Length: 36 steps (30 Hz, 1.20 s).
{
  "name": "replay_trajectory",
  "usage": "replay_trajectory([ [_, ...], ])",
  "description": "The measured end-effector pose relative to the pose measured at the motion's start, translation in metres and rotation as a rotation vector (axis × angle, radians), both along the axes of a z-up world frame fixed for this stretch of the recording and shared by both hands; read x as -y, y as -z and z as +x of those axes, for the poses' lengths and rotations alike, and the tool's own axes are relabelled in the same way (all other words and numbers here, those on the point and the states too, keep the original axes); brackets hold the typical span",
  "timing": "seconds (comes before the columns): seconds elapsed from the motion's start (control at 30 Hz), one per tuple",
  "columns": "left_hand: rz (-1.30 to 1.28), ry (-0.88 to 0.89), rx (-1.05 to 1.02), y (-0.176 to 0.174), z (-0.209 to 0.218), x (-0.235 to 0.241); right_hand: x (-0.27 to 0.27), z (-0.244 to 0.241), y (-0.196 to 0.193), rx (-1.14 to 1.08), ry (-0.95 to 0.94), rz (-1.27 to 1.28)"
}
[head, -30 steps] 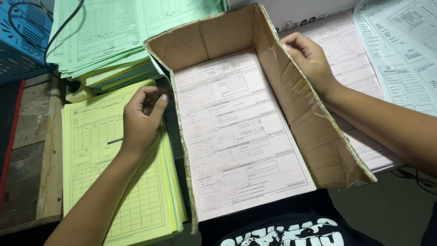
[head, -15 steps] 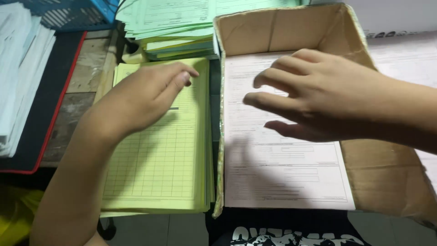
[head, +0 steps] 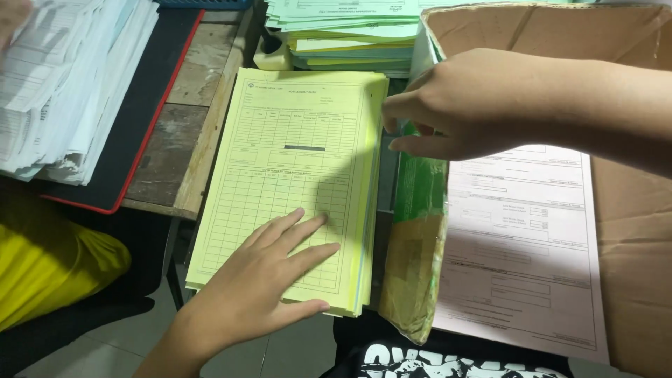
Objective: Sorting and placing printed paper forms into a cardboard box.
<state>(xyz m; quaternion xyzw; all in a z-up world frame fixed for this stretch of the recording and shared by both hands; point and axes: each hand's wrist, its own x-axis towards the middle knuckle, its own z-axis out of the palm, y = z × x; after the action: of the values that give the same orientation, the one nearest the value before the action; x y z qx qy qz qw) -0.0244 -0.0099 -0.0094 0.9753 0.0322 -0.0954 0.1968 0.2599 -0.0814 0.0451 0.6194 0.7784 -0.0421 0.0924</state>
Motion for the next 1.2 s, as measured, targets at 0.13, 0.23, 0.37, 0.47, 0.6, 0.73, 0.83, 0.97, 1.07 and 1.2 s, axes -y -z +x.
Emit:
replay_trajectory([
  [0.13,0.070,-0.032,0.172,0.002,-0.009,0.012,-0.010,-0.007,-0.002,0.068,0.134,-0.195],
  [0.23,0.091,-0.104,0.312,-0.003,-0.009,0.022,-0.009,-0.005,0.004,0.083,0.122,-0.186],
  [0.37,0.097,-0.189,0.397,-0.010,-0.009,0.022,-0.004,0.002,0.014,0.139,-0.003,-0.139],
  [0.47,-0.008,-0.255,0.344,-0.009,-0.013,0.017,0.000,0.006,0.020,0.099,-0.046,-0.040],
  [0.6,-0.144,-0.279,0.423,-0.015,-0.011,0.010,0.004,0.006,0.023,0.144,-0.085,-0.037],
  [0.73,-0.292,-0.376,0.441,-0.013,-0.012,0.005,0.005,0.002,0.022,0.090,-0.090,-0.014],
  [0.83,-0.224,-0.342,0.557,-0.020,-0.008,0.010,0.006,0.000,0.022,0.077,-0.145,0.033],
  [0.97,0.018,-0.131,0.751,-0.019,-0.011,0.021,0.009,-0.004,0.016,0.051,-0.164,0.032],
  [1.07,0.167,-0.119,0.979,-0.042,0.004,0.051,0.019,0.001,0.014,-0.091,-0.476,0.523],
  [1.2,0.387,0.129,1.036,-0.035,0.004,0.041,0.044,0.000,-0.004,-0.172,-0.384,0.562],
])
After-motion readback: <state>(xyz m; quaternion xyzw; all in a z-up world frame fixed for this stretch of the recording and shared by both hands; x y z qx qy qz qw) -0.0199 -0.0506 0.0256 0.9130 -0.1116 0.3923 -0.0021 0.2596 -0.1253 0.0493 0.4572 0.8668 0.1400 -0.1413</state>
